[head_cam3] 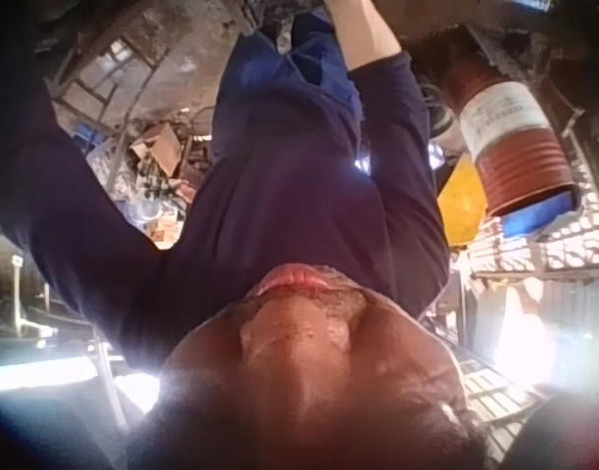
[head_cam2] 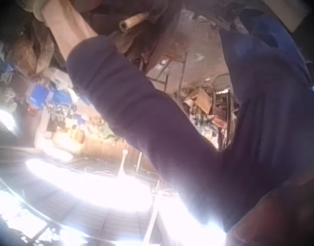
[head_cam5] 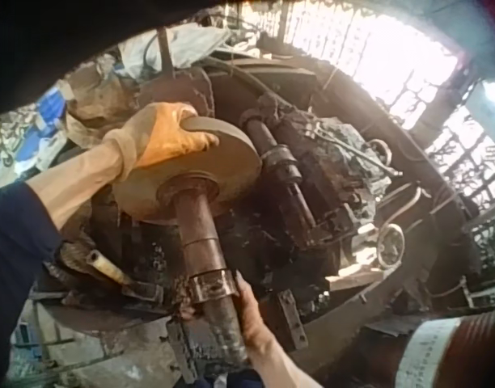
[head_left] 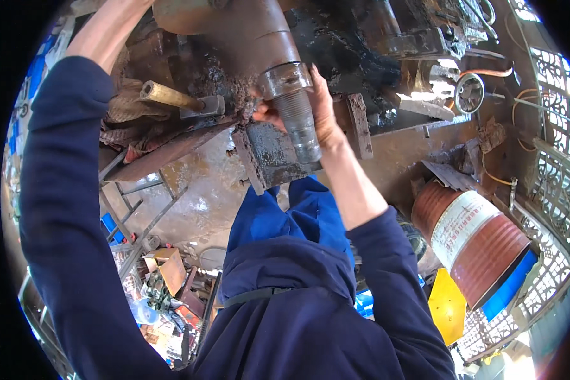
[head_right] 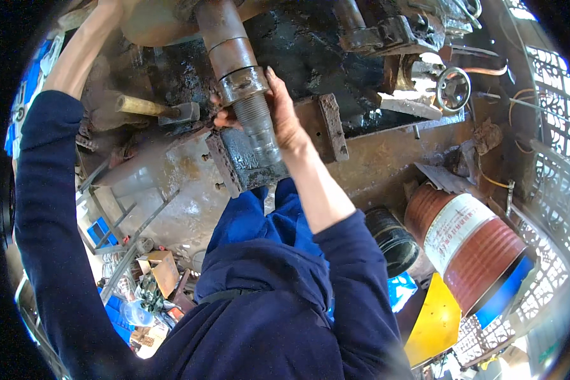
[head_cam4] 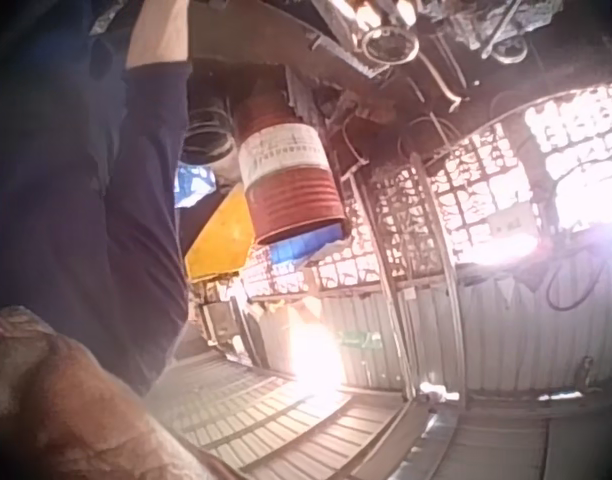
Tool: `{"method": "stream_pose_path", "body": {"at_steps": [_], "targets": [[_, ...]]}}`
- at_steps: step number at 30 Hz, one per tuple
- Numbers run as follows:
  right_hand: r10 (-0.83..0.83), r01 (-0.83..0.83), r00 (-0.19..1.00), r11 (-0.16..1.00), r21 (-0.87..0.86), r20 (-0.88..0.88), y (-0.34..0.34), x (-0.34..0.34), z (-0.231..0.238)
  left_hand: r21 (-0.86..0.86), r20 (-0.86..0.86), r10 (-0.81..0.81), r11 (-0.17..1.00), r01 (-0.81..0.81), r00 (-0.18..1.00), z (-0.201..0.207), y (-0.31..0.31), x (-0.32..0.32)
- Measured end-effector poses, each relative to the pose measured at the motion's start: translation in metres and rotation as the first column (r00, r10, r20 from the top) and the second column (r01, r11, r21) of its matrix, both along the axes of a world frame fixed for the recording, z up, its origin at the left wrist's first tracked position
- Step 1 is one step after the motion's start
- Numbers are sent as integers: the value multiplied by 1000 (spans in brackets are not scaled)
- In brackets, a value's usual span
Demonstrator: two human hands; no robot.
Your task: Cleaning a machinery shaft with a cloth, applying lubricant, and then mounting a heavy mechanical assembly onto the shaft.
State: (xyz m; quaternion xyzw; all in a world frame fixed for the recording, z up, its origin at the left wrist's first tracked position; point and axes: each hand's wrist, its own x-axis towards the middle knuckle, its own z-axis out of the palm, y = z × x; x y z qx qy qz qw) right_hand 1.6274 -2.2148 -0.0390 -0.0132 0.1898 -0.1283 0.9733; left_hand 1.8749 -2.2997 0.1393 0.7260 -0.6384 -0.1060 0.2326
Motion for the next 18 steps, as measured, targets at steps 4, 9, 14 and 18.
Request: {"method": "stream_pose_path", "body": {"at_steps": [4, 9, 14, 18], "targets": [[-297, -361, 805, 440, -822, -513, -19, -6, 44, -11, 250, 19, 1000, -17, 968, 7, -5, -11], [-60, -297, 870, 730, -616, -490, -24, -8, 40, -34, 124, -44, 998, 48, 991, 11, -5, -7], [-100, 17, 961, 954, 301, 260, -1, 6, -4, -51, 35, 8, 999, -6, 999, 9, -7, -24], [123, -222, 958, 890, -399, -259, -36, -23, 5, 9, -53, 7, 1000, -7, 999, 7, -1, -19]]}}
